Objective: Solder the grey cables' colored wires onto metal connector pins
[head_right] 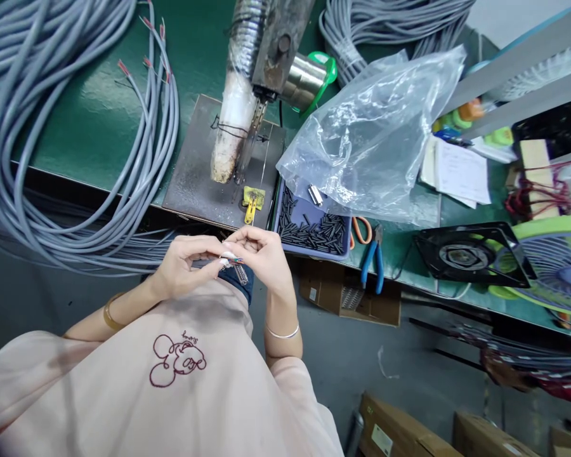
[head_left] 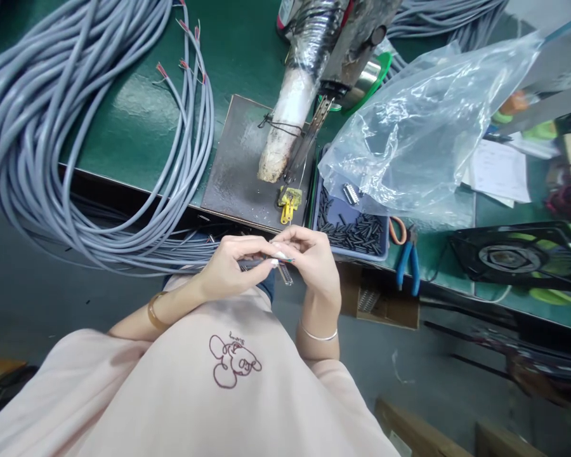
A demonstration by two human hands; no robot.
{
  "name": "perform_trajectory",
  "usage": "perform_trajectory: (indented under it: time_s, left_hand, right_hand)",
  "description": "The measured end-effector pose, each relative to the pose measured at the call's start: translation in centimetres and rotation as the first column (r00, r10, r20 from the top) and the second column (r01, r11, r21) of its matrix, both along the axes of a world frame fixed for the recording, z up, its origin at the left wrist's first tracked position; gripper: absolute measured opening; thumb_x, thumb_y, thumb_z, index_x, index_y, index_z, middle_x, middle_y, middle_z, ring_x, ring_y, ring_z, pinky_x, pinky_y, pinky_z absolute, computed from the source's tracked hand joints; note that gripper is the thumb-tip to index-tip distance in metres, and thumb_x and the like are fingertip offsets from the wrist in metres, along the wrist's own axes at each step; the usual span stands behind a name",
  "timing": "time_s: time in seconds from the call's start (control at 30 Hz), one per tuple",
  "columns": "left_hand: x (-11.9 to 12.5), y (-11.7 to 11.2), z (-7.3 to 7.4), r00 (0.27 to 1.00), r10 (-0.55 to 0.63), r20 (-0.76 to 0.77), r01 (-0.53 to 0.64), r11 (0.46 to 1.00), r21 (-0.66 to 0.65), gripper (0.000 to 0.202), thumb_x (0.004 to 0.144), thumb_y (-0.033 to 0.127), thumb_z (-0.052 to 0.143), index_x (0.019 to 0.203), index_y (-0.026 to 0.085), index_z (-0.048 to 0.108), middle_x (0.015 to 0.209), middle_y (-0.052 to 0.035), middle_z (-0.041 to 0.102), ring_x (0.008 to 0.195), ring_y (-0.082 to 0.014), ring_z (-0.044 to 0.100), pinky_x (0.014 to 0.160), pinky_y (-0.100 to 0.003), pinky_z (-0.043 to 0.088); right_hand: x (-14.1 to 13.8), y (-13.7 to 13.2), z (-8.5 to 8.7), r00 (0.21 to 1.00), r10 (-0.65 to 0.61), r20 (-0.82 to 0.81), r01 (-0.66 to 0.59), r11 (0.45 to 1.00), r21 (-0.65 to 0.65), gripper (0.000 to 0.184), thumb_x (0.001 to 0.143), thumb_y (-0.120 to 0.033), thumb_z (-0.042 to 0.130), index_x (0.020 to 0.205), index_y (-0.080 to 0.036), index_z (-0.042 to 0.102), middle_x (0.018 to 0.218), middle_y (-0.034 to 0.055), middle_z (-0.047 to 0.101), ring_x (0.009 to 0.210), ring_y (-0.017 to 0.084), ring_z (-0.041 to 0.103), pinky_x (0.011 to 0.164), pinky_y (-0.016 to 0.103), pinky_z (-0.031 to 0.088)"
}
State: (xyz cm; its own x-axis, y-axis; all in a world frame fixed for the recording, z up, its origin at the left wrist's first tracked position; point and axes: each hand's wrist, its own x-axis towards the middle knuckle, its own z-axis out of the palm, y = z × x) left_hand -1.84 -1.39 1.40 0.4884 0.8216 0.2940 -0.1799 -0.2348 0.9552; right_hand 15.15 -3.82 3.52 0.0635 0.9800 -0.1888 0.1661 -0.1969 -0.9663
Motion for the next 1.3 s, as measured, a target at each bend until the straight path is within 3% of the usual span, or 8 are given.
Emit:
perform_trajectory:
  time_s: [0.1, 0.17, 0.23, 0.4, 0.63, 0.87, 1.07, 1.3]
  left_hand:
    - [0.2, 0.1, 0.1, 0.992, 0.129, -0.011, -0.129, 0.992, 0.006, 0.011, 0.081, 0.013, 0.067, 0.086, 0.014, 0.077, 0.084, -0.0051, 0.069, 0.058, -0.0053, 0.057, 0.049, -0.015, 0.043]
    - [0.4, 0.4, 0.1, 0.992, 0.122, -0.005, -0.121, 0.978, -0.168, 0.01, 0.081, 0.017, 0.068, 0.087, 0.013, 0.074, 0.087, -0.0051, 0.068, 0.052, -0.0033, 0.055, 0.046, -0.015, 0.043]
    - [0.5, 0.7, 0.2, 0.997, 0.072, 0.0, -0.067, 0.931, -0.359, 0.012, 0.08, 0.021, 0.07, 0.087, 0.012, 0.071, 0.079, -0.0027, 0.067, 0.046, -0.0029, 0.052, 0.043, -0.015, 0.044]
    - [0.9, 1.1, 0.3, 0.999, 0.034, 0.018, -0.019, 0.852, -0.524, 0.02, 0.076, 0.027, 0.077, 0.086, 0.012, 0.069, 0.056, 0.0049, 0.058, 0.042, -0.0041, 0.05, 0.042, -0.015, 0.042]
    - [1.4, 1.3, -0.1, 0.997, 0.022, 0.067, 0.019, 0.828, -0.56, 0.019, 0.074, 0.024, 0.076, 0.087, 0.012, 0.067, 0.06, 0.005, 0.059, 0.044, -0.0031, 0.048, 0.044, -0.015, 0.042]
    - [1.4, 1.5, -0.3, 0.996, -0.004, 0.084, 0.053, 0.8, -0.598, 0.023, 0.072, 0.023, 0.077, 0.088, 0.012, 0.066, 0.06, 0.0054, 0.059, 0.045, -0.0033, 0.049, 0.046, -0.015, 0.042]
    - [0.8, 1.9, 0.2, 0.989, -0.044, 0.14, 0.124, 0.757, -0.642, 0.019, 0.072, 0.022, 0.077, 0.083, 0.012, 0.065, 0.059, 0.0045, 0.06, 0.042, -0.0018, 0.045, 0.042, -0.015, 0.033]
    - [0.9, 2.1, 0.3, 0.966, -0.168, 0.198, 0.259, 0.672, -0.694, 0.019, 0.068, 0.024, 0.078, 0.071, 0.012, 0.064, 0.057, 0.0027, 0.06, 0.039, -0.0012, 0.04, 0.039, -0.016, 0.024]
  right_hand:
    - [-0.5, -0.5, -0.3, 0.954, -0.275, 0.123, 0.249, 0.949, 0.193, 0.029, 0.078, -0.048, 0.078, 0.072, -0.02, 0.073, 0.059, -0.0025, 0.063, 0.05, 0.008, 0.049, 0.047, 0.021, 0.039]
    - [-0.8, -1.1, -0.5, 0.876, -0.448, 0.176, 0.365, 0.856, 0.366, 0.026, 0.086, -0.044, 0.071, 0.078, -0.02, 0.075, 0.061, -0.0022, 0.064, 0.049, 0.008, 0.047, 0.046, 0.021, 0.036]
    - [-0.9, -1.6, -0.6, 0.843, -0.491, 0.222, 0.346, 0.808, 0.477, 0.023, 0.09, -0.04, 0.066, 0.085, -0.02, 0.077, 0.063, -0.0018, 0.064, 0.048, 0.008, 0.045, 0.045, 0.022, 0.034]
    - [-1.0, -2.2, -0.1, 0.815, -0.367, 0.449, 0.122, 0.866, 0.485, 0.013, 0.09, -0.027, 0.07, 0.098, -0.021, 0.079, 0.063, -0.0046, 0.059, 0.049, 0.007, 0.039, 0.048, 0.023, 0.035]
    - [-1.2, -2.1, 0.4, 0.72, -0.376, 0.583, -0.011, 0.834, 0.551, 0.006, 0.092, -0.019, 0.069, 0.091, -0.021, 0.075, 0.067, -0.0048, 0.064, 0.054, 0.007, 0.049, 0.055, 0.022, 0.04]
    - [-0.8, -2.0, 1.0, 0.701, -0.267, 0.661, -0.201, 0.815, 0.543, 0.011, 0.092, -0.016, 0.066, 0.082, -0.021, 0.07, 0.068, -0.0033, 0.067, 0.056, 0.008, 0.057, 0.055, 0.021, 0.042]
    - [0.1, -1.7, 0.7, 0.806, -0.385, 0.45, 0.061, 0.81, 0.583, 0.011, 0.091, -0.017, 0.067, 0.09, -0.023, 0.076, 0.076, -0.0018, 0.07, 0.055, 0.008, 0.052, 0.052, 0.023, 0.041]
    - [1.1, -1.0, 0.0, 0.89, -0.156, 0.428, -0.069, 0.883, 0.464, 0.01, 0.089, -0.019, 0.07, 0.09, -0.025, 0.079, 0.081, 0.0011, 0.073, 0.07, 0.014, 0.064, 0.059, 0.026, 0.05]
